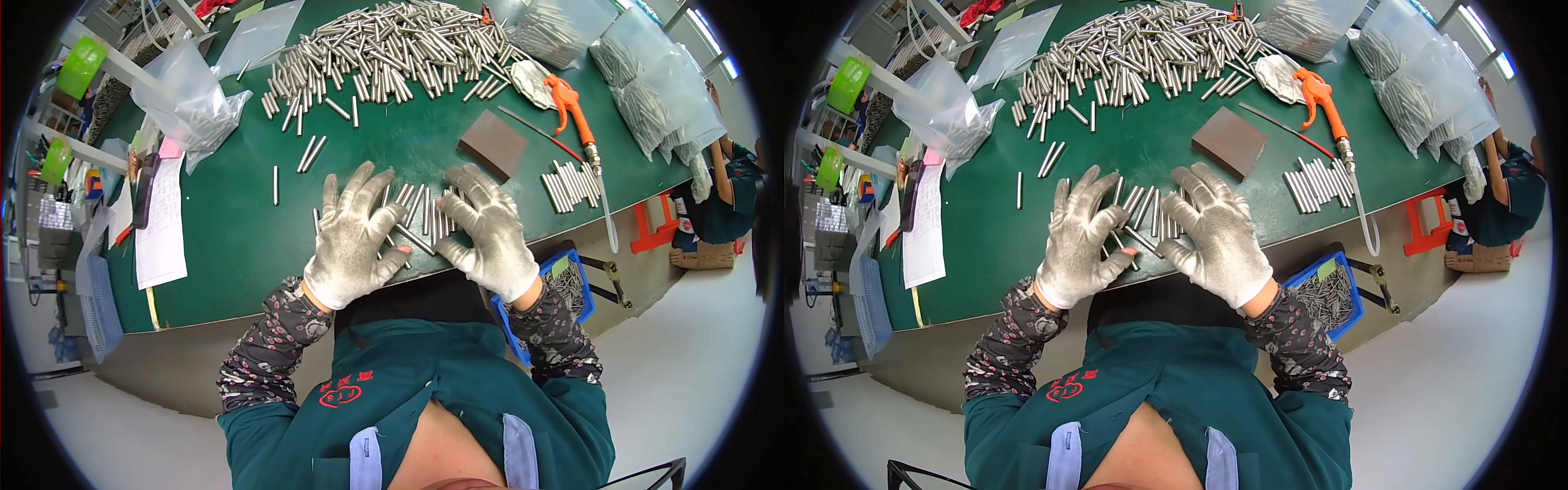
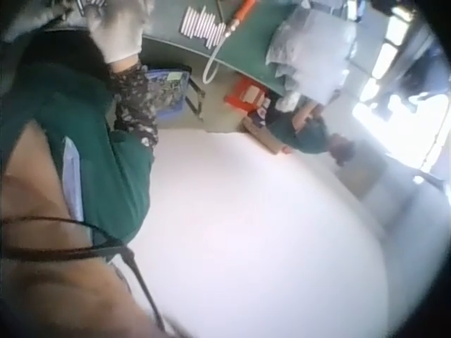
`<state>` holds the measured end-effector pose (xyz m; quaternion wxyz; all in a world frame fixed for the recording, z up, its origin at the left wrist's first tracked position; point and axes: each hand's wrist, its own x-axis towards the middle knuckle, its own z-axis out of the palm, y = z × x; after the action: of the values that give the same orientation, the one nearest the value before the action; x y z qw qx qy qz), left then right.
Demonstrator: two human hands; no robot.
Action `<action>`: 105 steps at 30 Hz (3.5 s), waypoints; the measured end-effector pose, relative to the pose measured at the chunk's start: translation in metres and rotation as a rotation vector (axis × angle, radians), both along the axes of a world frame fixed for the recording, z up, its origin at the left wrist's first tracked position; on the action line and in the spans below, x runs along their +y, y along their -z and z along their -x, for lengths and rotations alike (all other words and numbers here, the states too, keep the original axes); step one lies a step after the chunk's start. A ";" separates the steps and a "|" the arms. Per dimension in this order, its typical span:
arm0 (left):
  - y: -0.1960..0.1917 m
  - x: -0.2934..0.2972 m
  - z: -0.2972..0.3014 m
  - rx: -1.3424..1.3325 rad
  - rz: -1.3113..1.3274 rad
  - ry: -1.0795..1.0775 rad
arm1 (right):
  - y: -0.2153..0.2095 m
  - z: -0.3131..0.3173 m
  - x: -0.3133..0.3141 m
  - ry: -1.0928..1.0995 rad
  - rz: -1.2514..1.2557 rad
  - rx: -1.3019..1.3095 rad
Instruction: Sorting and aligning small metal pins on a workbench in a factory.
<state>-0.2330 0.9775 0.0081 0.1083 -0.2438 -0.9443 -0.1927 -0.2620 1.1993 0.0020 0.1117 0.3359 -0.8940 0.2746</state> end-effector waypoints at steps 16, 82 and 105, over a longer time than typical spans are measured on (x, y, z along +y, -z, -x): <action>-0.008 -0.005 -0.027 0.011 0.069 -0.209 | -0.020 -0.028 -0.047 0.115 -0.377 0.059; -0.022 -0.023 -0.029 -0.081 0.052 -0.307 | -0.005 -0.005 -0.018 -0.101 -0.300 -0.065; -0.001 0.003 0.014 -0.048 0.159 -0.532 | 0.007 -0.001 -0.003 0.090 -0.236 -0.022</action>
<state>-0.2465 0.9802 0.0090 0.1131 0.0096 -0.9896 -0.0888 -0.2607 1.1965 -0.0045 0.0738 0.3033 -0.9354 0.1660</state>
